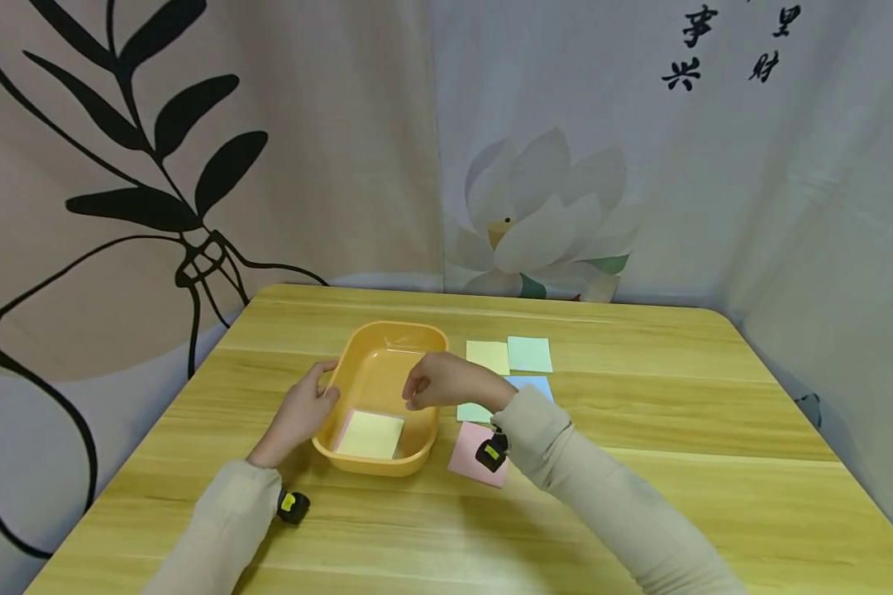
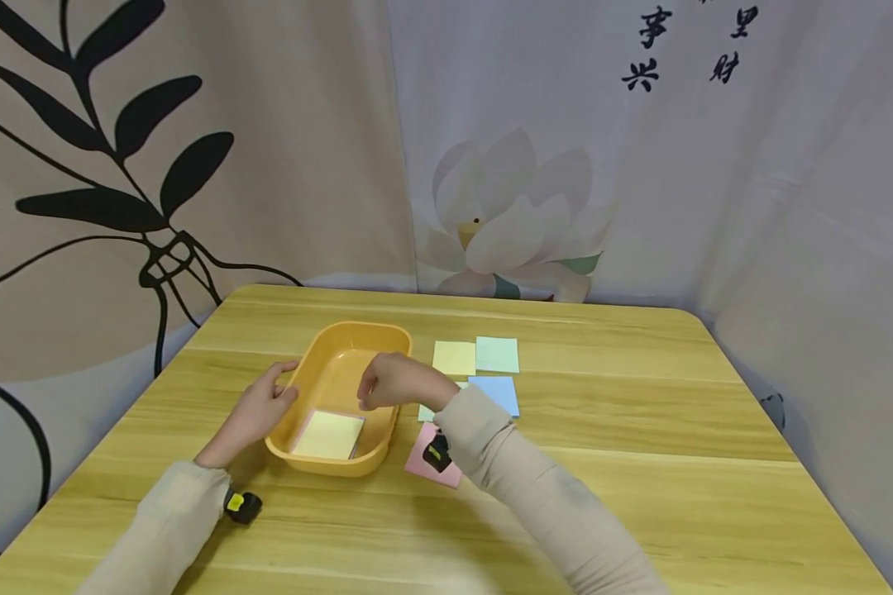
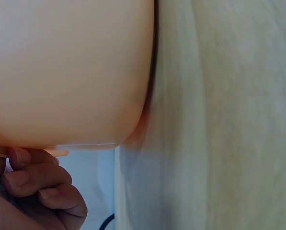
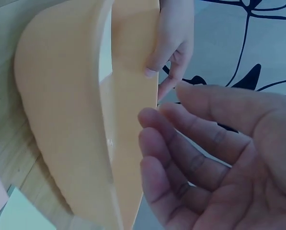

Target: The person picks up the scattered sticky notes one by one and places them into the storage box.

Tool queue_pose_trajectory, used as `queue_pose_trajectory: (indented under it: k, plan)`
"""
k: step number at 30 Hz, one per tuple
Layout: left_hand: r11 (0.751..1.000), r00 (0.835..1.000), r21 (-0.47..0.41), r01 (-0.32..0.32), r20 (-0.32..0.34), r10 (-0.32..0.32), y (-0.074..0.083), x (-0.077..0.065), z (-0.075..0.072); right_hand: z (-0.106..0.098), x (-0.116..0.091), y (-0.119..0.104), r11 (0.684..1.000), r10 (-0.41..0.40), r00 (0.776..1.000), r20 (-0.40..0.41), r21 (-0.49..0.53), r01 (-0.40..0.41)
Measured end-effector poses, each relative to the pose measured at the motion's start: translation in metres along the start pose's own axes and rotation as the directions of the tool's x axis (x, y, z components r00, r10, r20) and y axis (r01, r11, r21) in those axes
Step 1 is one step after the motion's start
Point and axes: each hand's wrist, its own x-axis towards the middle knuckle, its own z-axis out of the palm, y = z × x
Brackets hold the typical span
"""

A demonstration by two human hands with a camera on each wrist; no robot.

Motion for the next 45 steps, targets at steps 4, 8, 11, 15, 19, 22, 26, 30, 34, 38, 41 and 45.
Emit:
queue_pose_trajectory:
  k: [4,8,11,15,19,22,26,30,34,38,41,45]
  plan:
    - [1.0,1.0,0.003,-0.001,0.001,0.001,-0.001,0.001,0.001,-0.002,-0.011,0.008,1.0,-0.008,1.0,-0.018,-0.008,0.008]
    - [1.0,1.0,0.004,-0.005,0.002,0.005,-0.002,0.001,0.001,-0.003,-0.023,0.016,1.0,0.008,0.999,-0.038,0.005,-0.008]
    - [1.0,1.0,0.006,-0.008,0.005,0.008,-0.003,0.002,0.001,-0.002,-0.031,0.025,1.0,0.013,0.998,-0.064,0.023,-0.012]
    - [1.0,1.0,0.001,-0.003,0.004,0.003,-0.003,0.002,0.002,0.0,-0.039,0.037,0.999,0.011,0.995,-0.103,0.05,-0.006]
    - [1.0,1.0,0.012,-0.011,0.001,0.011,-0.003,0.003,0.002,0.004,-0.046,0.049,0.998,0.0,0.993,-0.115,0.06,0.007]
    - [1.0,1.0,0.016,-0.011,-0.001,0.011,-0.003,0.003,0.002,0.007,-0.051,0.055,0.998,0.002,0.993,-0.12,0.069,0.007]
    - [1.0,1.0,0.01,-0.002,0.0,0.002,-0.002,0.003,0.002,0.012,-0.055,0.063,0.995,0.033,0.991,-0.126,0.099,-0.021]
    - [1.0,1.0,0.01,0.001,-0.002,-0.001,-0.001,0.003,0.002,0.02,-0.057,0.072,0.995,0.053,0.99,-0.134,0.091,-0.041]
    - [1.0,1.0,0.009,0.003,-0.001,-0.003,-0.002,0.002,0.002,0.028,-0.059,0.079,0.996,0.071,0.986,-0.15,0.07,-0.061]
    - [1.0,1.0,0.004,0.0,0.003,0.0,-0.002,0.002,0.002,0.034,-0.063,0.087,0.996,0.085,0.983,-0.163,0.049,-0.078]
    - [1.0,1.0,0.003,-0.003,0.003,0.003,-0.001,0.002,0.001,0.037,-0.065,0.093,0.995,0.094,0.982,-0.166,0.048,-0.087]
    - [1.0,1.0,0.001,-0.002,0.007,0.002,-0.001,0.001,0.001,0.041,-0.067,0.098,0.992,0.112,0.98,-0.163,0.074,-0.101]
